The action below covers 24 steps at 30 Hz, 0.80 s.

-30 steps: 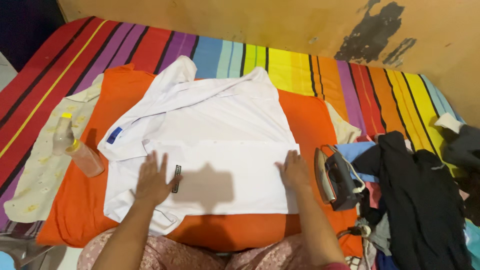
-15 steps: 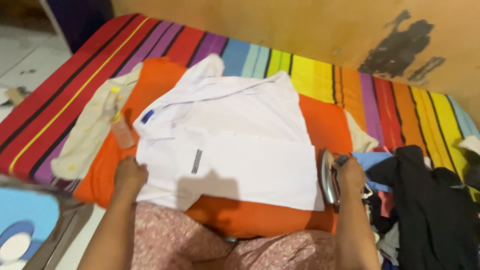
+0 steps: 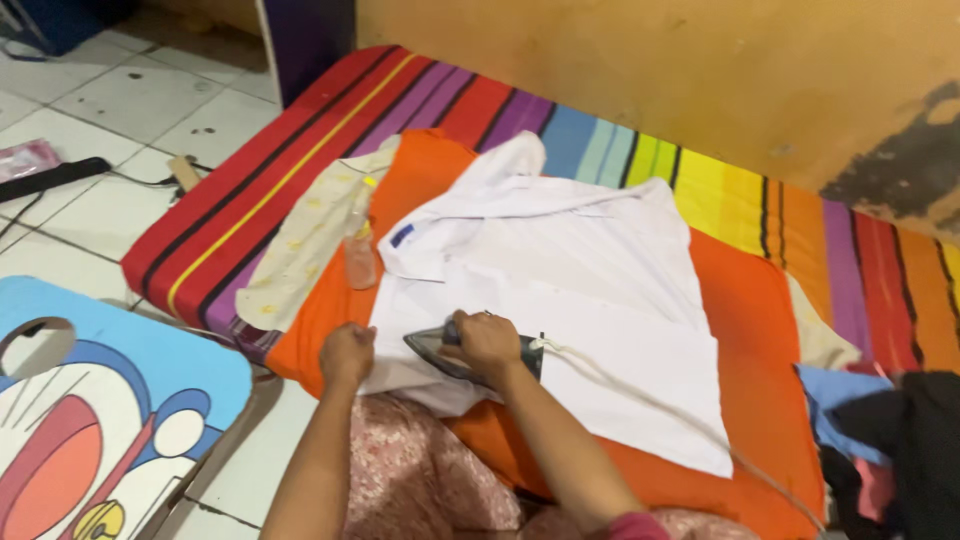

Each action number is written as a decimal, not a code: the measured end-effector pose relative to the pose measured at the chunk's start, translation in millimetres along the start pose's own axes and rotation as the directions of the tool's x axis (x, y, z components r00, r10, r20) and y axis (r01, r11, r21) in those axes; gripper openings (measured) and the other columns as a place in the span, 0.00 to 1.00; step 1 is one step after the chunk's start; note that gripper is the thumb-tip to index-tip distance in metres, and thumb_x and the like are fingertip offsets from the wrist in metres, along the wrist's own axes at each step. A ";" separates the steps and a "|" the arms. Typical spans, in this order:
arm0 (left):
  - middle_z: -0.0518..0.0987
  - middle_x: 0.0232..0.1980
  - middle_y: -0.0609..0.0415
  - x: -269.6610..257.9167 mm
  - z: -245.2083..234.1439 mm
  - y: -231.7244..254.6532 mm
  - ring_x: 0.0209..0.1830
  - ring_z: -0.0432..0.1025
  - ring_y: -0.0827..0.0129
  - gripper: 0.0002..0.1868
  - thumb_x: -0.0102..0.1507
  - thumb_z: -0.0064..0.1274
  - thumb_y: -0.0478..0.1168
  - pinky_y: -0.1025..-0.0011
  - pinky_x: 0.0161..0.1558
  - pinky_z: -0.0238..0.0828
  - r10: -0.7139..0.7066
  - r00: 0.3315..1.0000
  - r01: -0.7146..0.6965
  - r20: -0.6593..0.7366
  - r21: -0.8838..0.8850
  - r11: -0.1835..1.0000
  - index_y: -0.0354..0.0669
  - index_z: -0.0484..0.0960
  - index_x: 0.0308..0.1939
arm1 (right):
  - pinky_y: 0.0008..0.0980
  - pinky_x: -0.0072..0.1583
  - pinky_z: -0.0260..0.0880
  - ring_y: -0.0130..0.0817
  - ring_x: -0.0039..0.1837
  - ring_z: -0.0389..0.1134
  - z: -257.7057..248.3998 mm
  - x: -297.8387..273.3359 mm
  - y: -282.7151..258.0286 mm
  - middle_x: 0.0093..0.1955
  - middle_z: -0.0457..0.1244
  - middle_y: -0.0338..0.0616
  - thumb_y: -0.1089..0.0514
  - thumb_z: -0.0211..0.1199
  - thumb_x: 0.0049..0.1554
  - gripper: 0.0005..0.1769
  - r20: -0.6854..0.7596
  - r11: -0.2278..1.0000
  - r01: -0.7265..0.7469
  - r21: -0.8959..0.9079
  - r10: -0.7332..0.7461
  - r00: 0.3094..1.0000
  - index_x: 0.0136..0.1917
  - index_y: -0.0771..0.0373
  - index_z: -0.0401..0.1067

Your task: The person irons a white shirt on a bed using an electric iron and a spray bottle. They repeatedly spray the shirt, smooth it with their hands, and iron different sections including the collar, sleeves, and body.

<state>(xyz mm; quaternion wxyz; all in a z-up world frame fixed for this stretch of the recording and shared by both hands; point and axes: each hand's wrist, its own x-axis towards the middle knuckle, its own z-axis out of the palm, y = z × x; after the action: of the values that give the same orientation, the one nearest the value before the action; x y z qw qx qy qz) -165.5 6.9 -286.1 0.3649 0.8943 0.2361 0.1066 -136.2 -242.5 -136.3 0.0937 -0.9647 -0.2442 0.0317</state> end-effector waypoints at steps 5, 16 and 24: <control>0.81 0.36 0.36 -9.7 0.9 2.7 0.40 0.75 0.39 0.17 0.62 0.56 0.50 0.46 0.44 0.70 0.113 0.989 -0.116 -0.090 -0.023 0.993 0.38 0.82 0.30 | 0.48 0.53 0.71 0.50 0.52 0.73 19.7 67.5 -11.4 0.46 0.71 0.50 0.36 0.73 0.49 0.29 -0.039 0.989 -0.149 0.016 0.149 0.988 0.51 0.58 0.72; 0.78 0.29 0.34 -12.0 0.5 8.1 0.32 0.74 0.39 0.16 0.59 0.56 0.45 0.47 0.36 0.70 0.201 0.956 -0.226 -0.214 -0.099 0.969 0.35 0.78 0.24 | 0.47 0.53 0.72 0.48 0.54 0.72 -6.0 44.3 -52.1 0.49 0.70 0.48 0.37 0.73 0.48 0.25 0.129 0.980 -0.193 0.054 0.185 0.974 0.49 0.55 0.76; 0.79 0.31 0.34 -16.5 -5.1 20.2 0.35 0.75 0.38 0.15 0.61 0.53 0.44 0.46 0.37 0.70 0.072 0.983 -0.083 -0.167 -0.065 0.994 0.36 0.79 0.27 | 0.45 0.54 0.73 0.48 0.54 0.74 8.9 91.2 -49.0 0.51 0.71 0.50 0.35 0.73 0.49 0.29 0.017 0.959 -0.282 0.023 0.281 0.959 0.52 0.58 0.75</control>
<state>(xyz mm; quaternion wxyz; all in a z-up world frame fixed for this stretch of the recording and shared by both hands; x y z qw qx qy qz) -174.6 -10.8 -268.6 0.3718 0.8773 0.2264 0.2024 -79.8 -155.2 -136.8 0.0985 -0.9881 -0.1047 0.0541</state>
